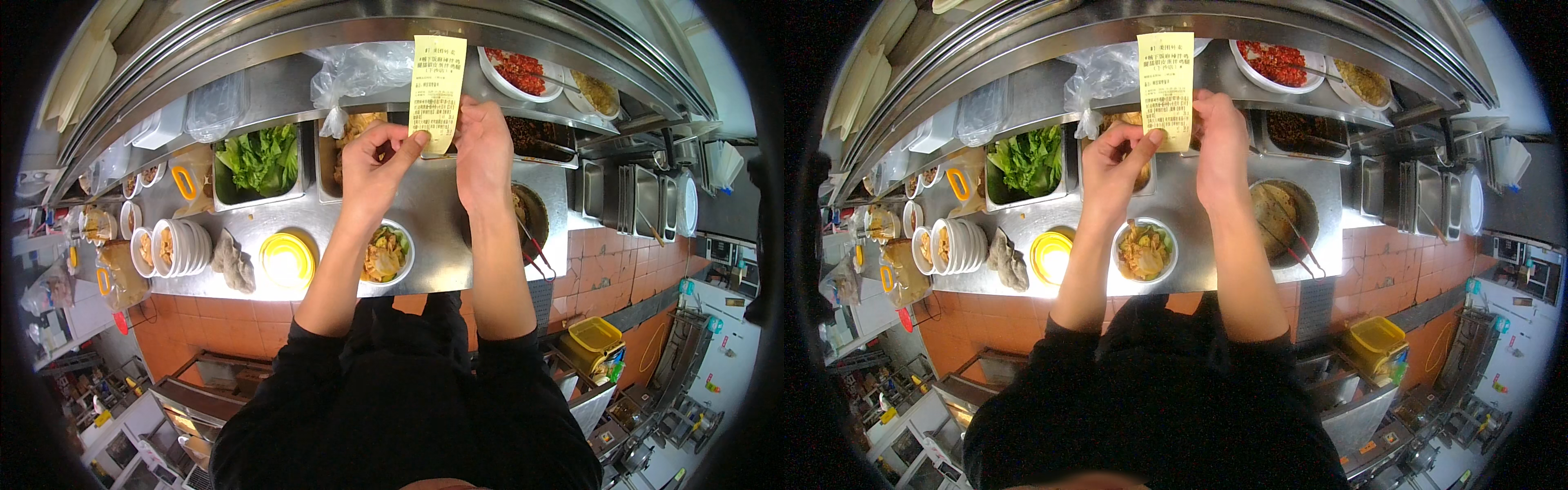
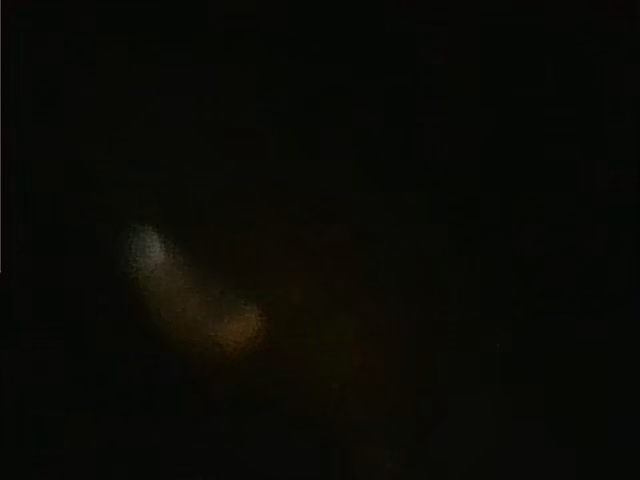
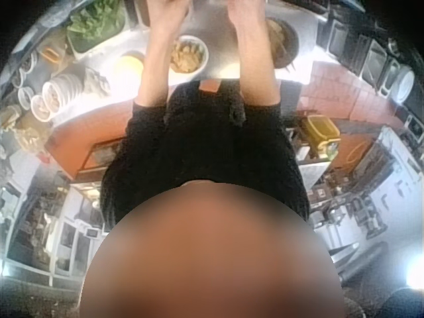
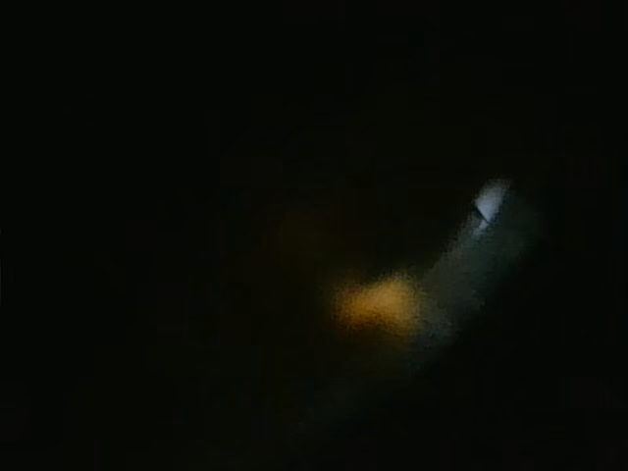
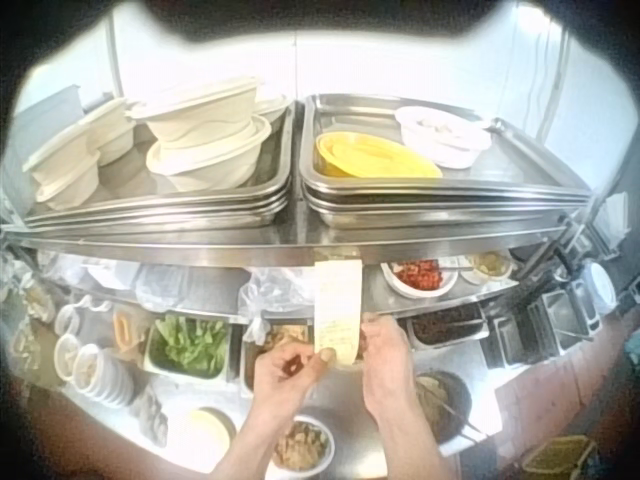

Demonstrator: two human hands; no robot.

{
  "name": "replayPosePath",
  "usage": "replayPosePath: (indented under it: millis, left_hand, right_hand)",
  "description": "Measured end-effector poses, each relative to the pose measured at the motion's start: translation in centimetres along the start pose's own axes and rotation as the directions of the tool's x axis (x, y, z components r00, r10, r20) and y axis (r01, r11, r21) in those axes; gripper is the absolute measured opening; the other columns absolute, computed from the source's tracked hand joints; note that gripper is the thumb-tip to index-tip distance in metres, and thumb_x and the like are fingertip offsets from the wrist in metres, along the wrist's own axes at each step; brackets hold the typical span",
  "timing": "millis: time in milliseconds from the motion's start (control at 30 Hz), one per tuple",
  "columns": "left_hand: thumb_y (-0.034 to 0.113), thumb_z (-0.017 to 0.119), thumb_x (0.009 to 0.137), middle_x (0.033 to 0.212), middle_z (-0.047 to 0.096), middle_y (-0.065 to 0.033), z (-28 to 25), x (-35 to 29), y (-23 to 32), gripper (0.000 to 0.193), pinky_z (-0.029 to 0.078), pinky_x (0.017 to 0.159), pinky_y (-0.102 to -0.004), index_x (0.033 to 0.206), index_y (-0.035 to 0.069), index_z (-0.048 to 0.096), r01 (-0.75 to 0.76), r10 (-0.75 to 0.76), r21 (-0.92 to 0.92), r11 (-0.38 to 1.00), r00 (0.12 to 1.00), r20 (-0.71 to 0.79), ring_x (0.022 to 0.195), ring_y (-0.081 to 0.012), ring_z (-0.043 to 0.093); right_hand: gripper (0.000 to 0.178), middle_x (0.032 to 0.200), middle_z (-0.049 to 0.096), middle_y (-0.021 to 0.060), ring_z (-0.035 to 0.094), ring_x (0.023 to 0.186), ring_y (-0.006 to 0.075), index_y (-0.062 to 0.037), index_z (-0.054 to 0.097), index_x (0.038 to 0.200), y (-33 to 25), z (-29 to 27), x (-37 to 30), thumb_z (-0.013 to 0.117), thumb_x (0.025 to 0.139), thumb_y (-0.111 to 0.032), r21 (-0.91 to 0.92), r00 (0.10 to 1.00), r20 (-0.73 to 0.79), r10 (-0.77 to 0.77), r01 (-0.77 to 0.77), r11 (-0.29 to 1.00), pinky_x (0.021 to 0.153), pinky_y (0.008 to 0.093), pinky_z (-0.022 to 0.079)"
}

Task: The person assembles a noodle dish in a commercial kitchen. They transfer cooked noodles and vegetables from a pot into a bowl, add shredded chicken from a refrigerator, and top the dish with various condiments using tongs.

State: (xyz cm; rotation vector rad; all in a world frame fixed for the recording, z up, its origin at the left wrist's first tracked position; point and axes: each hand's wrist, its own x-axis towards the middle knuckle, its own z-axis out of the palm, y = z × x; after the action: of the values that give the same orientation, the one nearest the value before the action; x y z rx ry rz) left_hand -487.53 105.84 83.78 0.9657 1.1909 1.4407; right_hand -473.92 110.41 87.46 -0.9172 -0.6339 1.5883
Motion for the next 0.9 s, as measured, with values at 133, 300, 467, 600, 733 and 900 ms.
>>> replayPosePath:
  millis: [133, 300, 467, 600, 733, 900]
  left_hand:
    - [0.007, 0.079, 0.094, 0.080, 0.053, 0.0100, -0.1, 0.0, 0.1, 0.006, 0.033, 0.063, -0.0183, 0.091, 0.005, 0.073, 0.024, -0.024, -0.014, 1.000, 1.000, -0.010, 0.073, -0.0001, 0.045]
    - [0.007, 0.079, 0.094, 0.080, 0.053, 0.0101, -0.1, -0.1, 0.1, 0.006, 0.033, 0.063, -0.0187, 0.091, 0.005, 0.074, 0.011, -0.011, 0.001, 1.000, 1.000, -0.002, 0.072, -0.0002, 0.044]
    - [0.008, 0.079, 0.094, 0.080, 0.053, 0.0103, -0.3, -0.1, 0.0, 0.007, 0.033, 0.063, -0.0188, 0.092, 0.004, 0.074, -0.006, 0.006, 0.018, 1.000, 1.000, -0.005, 0.072, -0.0002, 0.044]
    - [0.008, 0.080, 0.093, 0.080, 0.052, 0.0089, -0.3, 0.0, 0.1, 0.008, 0.034, 0.061, -0.0195, 0.091, 0.002, 0.074, -0.008, 0.008, 0.019, 1.000, 1.000, -0.008, 0.071, -0.0008, 0.043]
    - [0.008, 0.081, 0.093, 0.082, 0.052, 0.0077, -0.2, -0.1, 0.1, 0.010, 0.035, 0.061, -0.0199, 0.090, 0.001, 0.074, 0.006, -0.006, 0.012, 1.000, 1.000, -0.009, 0.071, -0.0014, 0.044]
    - [0.010, 0.081, 0.093, 0.082, 0.053, 0.0072, -0.2, -0.2, 0.1, 0.011, 0.035, 0.061, -0.0200, 0.091, 0.001, 0.075, -0.004, 0.004, 0.009, 1.000, 1.000, -0.006, 0.072, -0.0020, 0.044]
  right_hand:
    - [0.022, 0.098, 0.072, 0.0065, 0.064, 0.086, 0.0122, 0.0000, 0.069, 0.099, 0.7, -0.3, 0.3, 0.059, 0.093, -0.019, -0.199, 0.996, -0.009, -0.093, 0.090, 0.976, 0.081, 0.0287, 0.048]
    - [0.022, 0.099, 0.071, 0.0060, 0.064, 0.089, 0.0130, -0.0007, 0.069, 0.101, 0.9, -0.5, 0.4, 0.057, 0.094, -0.018, -0.211, 0.994, -0.057, -0.089, 0.075, 0.975, 0.085, 0.0302, 0.048]
    - [0.017, 0.103, 0.072, 0.0052, 0.065, 0.093, 0.0132, -0.0014, 0.069, 0.105, 0.5, -0.7, 0.0, 0.063, 0.091, -0.010, -0.098, 1.000, 0.019, -0.015, 0.017, 0.995, 0.089, 0.0301, 0.048]
    - [0.016, 0.095, 0.069, 0.0039, 0.061, 0.087, 0.0099, -0.0002, 0.068, 0.098, 1.0, 0.1, -0.4, 0.065, 0.088, -0.012, -0.200, 0.999, -0.012, -0.052, 0.049, 0.979, 0.082, 0.0281, 0.046]
    - [0.018, 0.096, 0.069, 0.0038, 0.061, 0.089, 0.0103, 0.0003, 0.068, 0.102, 1.2, 0.9, -0.8, 0.067, 0.087, -0.011, -0.219, 0.998, -0.008, -0.061, 0.058, 0.974, 0.084, 0.0283, 0.046]
    - [0.021, 0.099, 0.069, 0.0041, 0.062, 0.090, 0.0106, 0.0010, 0.069, 0.105, 0.8, 1.3, -1.2, 0.067, 0.087, -0.010, -0.238, 0.998, 0.016, -0.062, 0.064, 0.969, 0.084, 0.0284, 0.047]
